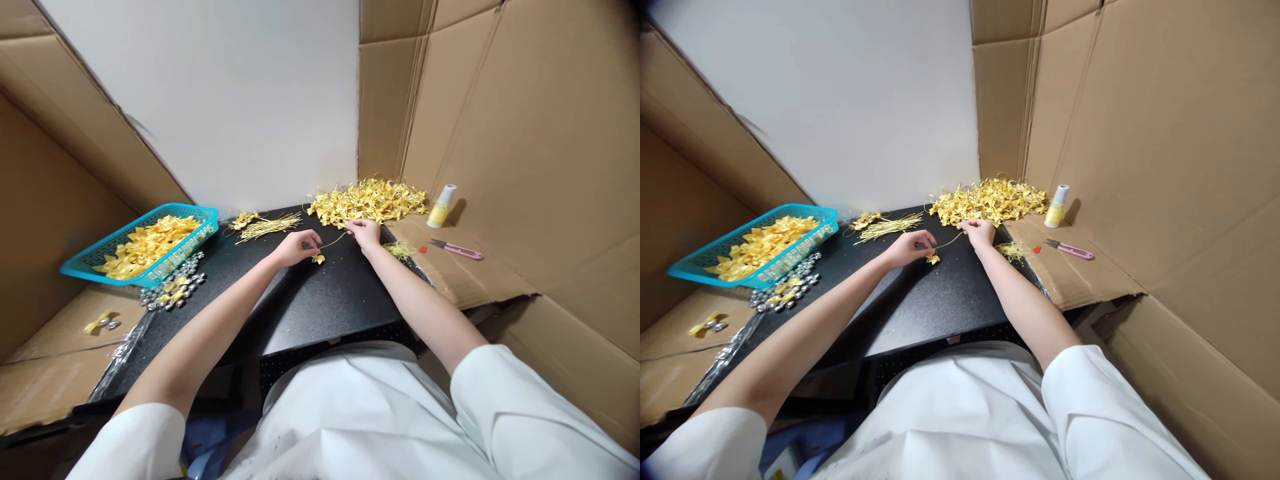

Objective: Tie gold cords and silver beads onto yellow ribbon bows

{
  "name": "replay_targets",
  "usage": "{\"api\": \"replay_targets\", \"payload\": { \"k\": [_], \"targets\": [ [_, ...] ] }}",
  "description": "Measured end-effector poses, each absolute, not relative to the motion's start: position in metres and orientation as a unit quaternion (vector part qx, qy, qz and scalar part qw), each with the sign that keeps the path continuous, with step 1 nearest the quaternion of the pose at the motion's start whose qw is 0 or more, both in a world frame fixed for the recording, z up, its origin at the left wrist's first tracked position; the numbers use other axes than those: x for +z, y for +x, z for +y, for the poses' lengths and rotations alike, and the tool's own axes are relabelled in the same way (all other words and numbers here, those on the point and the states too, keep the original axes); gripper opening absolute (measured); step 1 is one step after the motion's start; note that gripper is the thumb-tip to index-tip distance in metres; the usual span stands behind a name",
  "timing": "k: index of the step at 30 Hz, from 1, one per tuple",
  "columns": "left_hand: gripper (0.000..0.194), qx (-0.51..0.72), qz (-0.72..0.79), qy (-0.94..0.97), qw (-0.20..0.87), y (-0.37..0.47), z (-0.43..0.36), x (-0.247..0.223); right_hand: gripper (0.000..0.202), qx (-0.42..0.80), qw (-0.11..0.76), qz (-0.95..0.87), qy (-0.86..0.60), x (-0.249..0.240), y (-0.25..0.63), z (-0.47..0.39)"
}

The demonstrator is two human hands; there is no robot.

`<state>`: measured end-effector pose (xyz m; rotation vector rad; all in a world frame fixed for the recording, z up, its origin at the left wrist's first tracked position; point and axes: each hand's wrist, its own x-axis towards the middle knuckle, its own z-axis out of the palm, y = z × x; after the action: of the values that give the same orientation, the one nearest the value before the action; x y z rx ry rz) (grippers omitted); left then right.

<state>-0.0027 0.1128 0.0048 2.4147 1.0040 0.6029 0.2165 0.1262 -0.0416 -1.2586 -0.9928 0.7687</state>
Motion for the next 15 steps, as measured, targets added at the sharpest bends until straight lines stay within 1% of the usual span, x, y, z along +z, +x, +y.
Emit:
{"api": "replay_targets", "payload": {
  "k": [2,4,5,7,10,12,15],
  "targets": [
    [0.021,0.218,0.370,0.873,0.233,-0.003,0.113,0.004,0.027,0.278,0.568,-0.479,-0.609,-0.038,0.217,0.121],
    [0.022,0.215,0.375,0.869,0.240,-0.002,0.112,0.004,0.033,0.189,0.508,-0.530,-0.653,-0.032,0.216,0.113],
    [0.022,0.215,0.376,0.868,0.241,-0.002,0.112,0.005,0.034,0.143,0.481,-0.560,-0.659,-0.029,0.214,0.108],
    [0.022,0.220,0.379,0.865,0.243,-0.001,0.111,0.005,0.028,0.080,0.432,-0.638,-0.633,-0.023,0.208,0.100],
    [0.027,0.232,0.380,0.857,0.259,-0.001,0.111,0.005,0.017,0.077,0.343,-0.778,-0.520,-0.020,0.194,0.090],
    [0.029,0.237,0.382,0.852,0.267,-0.002,0.112,0.005,0.015,0.092,0.293,-0.824,-0.477,-0.020,0.186,0.087],
    [0.032,0.238,0.384,0.845,0.286,-0.004,0.114,0.003,0.017,0.105,0.273,-0.830,-0.474,-0.023,0.179,0.086]
  ]
}}
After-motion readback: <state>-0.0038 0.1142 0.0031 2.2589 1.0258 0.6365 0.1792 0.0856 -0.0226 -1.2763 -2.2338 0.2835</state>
